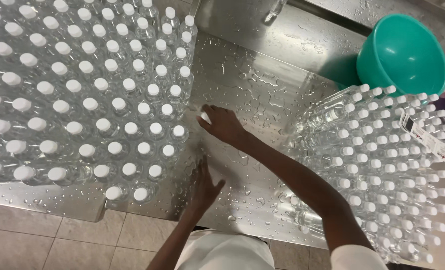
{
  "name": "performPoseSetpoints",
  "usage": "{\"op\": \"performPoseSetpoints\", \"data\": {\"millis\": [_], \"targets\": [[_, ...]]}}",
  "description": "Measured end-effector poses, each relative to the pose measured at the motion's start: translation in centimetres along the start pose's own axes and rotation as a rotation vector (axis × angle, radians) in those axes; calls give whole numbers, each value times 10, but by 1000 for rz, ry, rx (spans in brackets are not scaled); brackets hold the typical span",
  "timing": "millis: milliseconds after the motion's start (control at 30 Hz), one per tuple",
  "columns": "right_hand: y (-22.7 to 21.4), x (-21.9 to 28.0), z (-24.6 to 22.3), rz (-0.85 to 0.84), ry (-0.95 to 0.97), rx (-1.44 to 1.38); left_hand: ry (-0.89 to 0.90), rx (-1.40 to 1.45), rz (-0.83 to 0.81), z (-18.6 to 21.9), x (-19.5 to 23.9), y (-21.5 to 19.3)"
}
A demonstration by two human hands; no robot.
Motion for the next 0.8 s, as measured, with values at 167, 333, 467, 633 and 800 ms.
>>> {"op": "performPoseSetpoints", "data": {"millis": [167,333,467,633,800], "targets": [[24,-33,-13,10,82,-329,-72,-69,-52,-48,18,36],[7,-9,-22,-33,122,-485,-17,-10,-77,-53,22,43],[-53,55,-4,-254,-18,-523,13,222,-175,-70,10,54],[-21,176,77,-120,159,-268,212,213,1,-52,-10,46],[-42,283,157,617,130,214,815,-199,399,-13,5,36]]}}
Point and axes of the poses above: each hand's wrist, its own x-axis away from the middle knuckle, its own y-axis out of the palm, z = x × y, the point moved 3 cm from there along -x, towards the middle knuckle, and after that the axes turned 14 degrees about z, right-handed, at the moved point
